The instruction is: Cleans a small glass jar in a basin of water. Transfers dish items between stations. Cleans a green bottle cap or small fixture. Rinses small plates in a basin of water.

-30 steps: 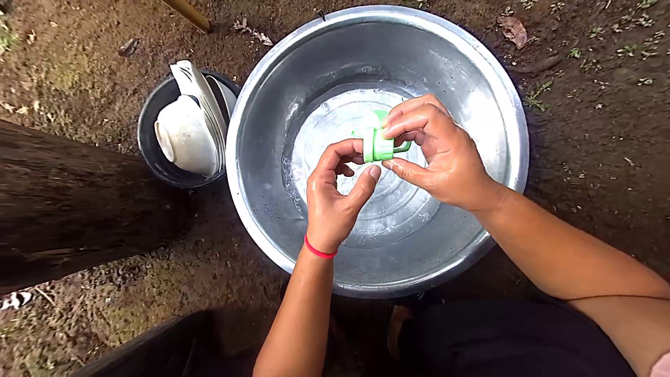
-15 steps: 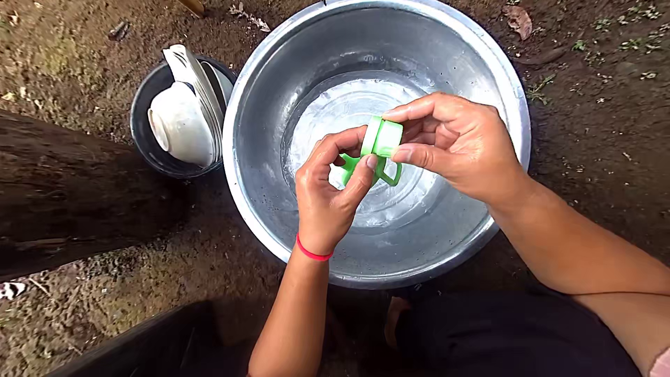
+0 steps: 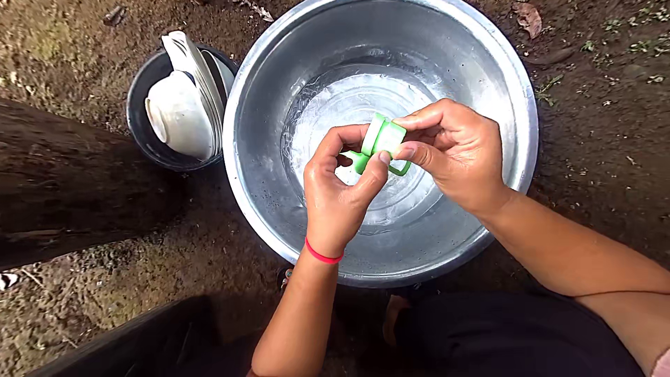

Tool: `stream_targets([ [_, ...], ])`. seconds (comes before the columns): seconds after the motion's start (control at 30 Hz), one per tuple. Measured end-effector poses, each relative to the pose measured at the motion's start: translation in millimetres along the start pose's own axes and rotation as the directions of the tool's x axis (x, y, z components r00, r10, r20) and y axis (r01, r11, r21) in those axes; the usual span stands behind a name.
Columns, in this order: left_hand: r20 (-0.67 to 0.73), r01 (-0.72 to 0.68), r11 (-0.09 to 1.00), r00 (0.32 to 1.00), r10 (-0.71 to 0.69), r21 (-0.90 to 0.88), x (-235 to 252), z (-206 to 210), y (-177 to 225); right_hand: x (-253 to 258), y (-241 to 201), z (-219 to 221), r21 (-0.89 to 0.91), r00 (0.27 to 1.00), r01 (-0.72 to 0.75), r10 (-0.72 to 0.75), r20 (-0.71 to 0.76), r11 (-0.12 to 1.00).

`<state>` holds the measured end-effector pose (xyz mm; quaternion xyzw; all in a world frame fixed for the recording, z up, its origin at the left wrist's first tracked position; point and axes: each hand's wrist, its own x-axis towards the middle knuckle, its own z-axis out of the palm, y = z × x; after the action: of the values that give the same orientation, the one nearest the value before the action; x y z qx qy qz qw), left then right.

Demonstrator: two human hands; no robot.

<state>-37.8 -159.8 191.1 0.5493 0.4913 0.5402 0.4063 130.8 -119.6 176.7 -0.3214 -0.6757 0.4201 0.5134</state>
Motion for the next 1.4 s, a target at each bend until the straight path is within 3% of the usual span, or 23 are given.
stream_targets([
  [0.13, 0.004, -0.03, 0.999, 1.0, 0.03, 0.034, 1, -1, -1, -2, 5, 0, -0.077, 0.997, 0.078, -0.079, -0.001, 0.994],
  [0.47, 0.018, 0.004, 0.999, 1.0, -0.005, 0.045, 1, -4, 0, -3, 5, 2, -0.154, 0.994, 0.108, -0.11, -0.001, 0.982],
  [0.63, 0.048, 0.112, 0.994, 0.993, -0.112, 0.008, 1, -4, 1, 1, -1, 0, -0.125, 0.999, -0.054, 0.053, -0.006, 0.991],
  [0.87, 0.123, 0.273, 0.962, 0.956, -0.268, -0.025, 8, -11, -1, 2, 1, -4, -0.281, 0.996, 0.055, -0.032, 0.085, 0.958],
  [1.0, 0.118, 0.4, 0.896, 0.916, -0.384, -0.191, 11, -11, -5, 6, 3, -8, -0.238, 0.993, -0.036, 0.061, 0.102, 0.971],
  [1.1, 0.134, 0.511, 0.774, 0.856, -0.5, -0.374, 16, -14, -7, 11, 7, -22, -0.141, 0.938, -0.209, 0.24, 0.251, 0.968],
  [1.23, 0.152, 0.577, 0.635, 0.79, -0.594, -0.514, 20, -16, -5, 13, 12, -31, 0.036, 0.771, -0.457, 0.375, 0.515, 0.889],
  [1.3, 0.137, 0.59, 0.62, 0.772, -0.621, -0.517, 21, -16, -5, 12, 12, -31, 0.088, 0.731, -0.496, 0.361, 0.579, 0.864],
  [1.4, 0.121, 0.593, 0.615, 0.764, -0.634, -0.52, 22, -18, -5, 11, 12, -32, 0.082, 0.732, -0.45, 0.314, 0.605, 0.889],
])
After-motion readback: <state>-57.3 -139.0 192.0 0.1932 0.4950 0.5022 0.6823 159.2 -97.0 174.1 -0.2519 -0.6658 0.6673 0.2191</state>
